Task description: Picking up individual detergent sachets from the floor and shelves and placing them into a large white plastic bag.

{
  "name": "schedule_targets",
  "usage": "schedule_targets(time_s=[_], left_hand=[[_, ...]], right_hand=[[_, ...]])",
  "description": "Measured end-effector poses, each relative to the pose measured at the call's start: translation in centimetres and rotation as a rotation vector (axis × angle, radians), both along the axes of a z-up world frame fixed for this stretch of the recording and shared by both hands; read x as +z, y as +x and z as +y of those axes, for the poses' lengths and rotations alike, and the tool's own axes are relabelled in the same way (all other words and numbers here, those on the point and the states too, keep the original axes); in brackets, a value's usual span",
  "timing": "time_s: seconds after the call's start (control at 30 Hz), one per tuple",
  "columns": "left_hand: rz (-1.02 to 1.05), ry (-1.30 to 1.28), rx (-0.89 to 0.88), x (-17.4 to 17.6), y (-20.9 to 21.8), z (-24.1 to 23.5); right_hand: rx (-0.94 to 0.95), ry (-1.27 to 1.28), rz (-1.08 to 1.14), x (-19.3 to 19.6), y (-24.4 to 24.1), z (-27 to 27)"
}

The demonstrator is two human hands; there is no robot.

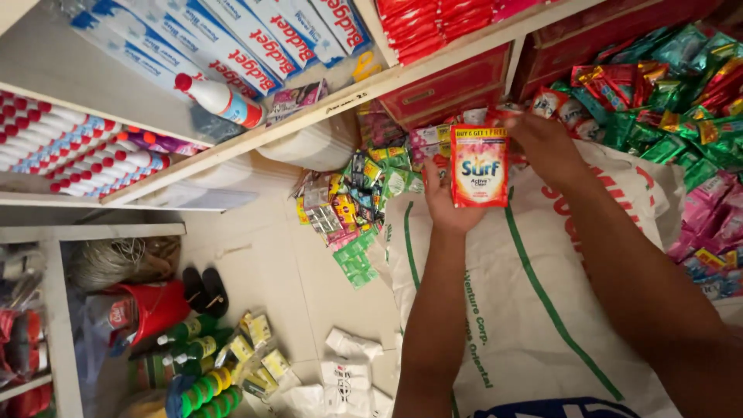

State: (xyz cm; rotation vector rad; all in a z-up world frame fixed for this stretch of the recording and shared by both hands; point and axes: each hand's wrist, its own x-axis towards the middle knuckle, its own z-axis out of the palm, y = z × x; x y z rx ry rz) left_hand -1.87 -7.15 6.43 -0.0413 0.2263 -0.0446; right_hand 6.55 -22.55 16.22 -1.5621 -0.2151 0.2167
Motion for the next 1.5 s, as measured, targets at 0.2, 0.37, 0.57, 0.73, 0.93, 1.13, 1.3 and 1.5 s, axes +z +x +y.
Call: schedule_targets(time_s=[0.2,0.37,0.57,0.73,0.93,1.13,1.3,1.5], left_hand=[[-0.048,0.056,-0.046,2.0,-0.8,0.1],[-0.047,0.327,-0.128,-1.6,0.3,0.3],[0.218,1.052,-0.318,9.0,-1.9,-0.2],[0.065,0.915,-0.268,3.8,-0.6,-0.1],[0.025,1.003,-0.217,12.8,-0.7,0.0],[0.108,1.253,-0.209,17.2,0.1,-0.5],[0.183,1.367,-0.213,8.7,2.1,0.3],[0.164,1.196,-0.364,11.0,6.2,2.5]], right_hand=[[-0.001,0.22,0.51,-0.7,1.3,0.0],[-0.027,0.031,0.398,-0.2,1.2,0.2],[-0.171,-0.619,0.374,-8.0,5.6,0.0],[-0.121,-0.244,0.303,2.3,3.7,-0.3],[-0.087,-0.366,0.168,3.3,9.1,-0.1],[-0.098,-0.335,0.084,3.1,12.3,0.2],[-0.076,-0.181,0.146,-1.7,14.2,0.2],[0.015,-0.361,0.189,6.7,15.4,2.1]])
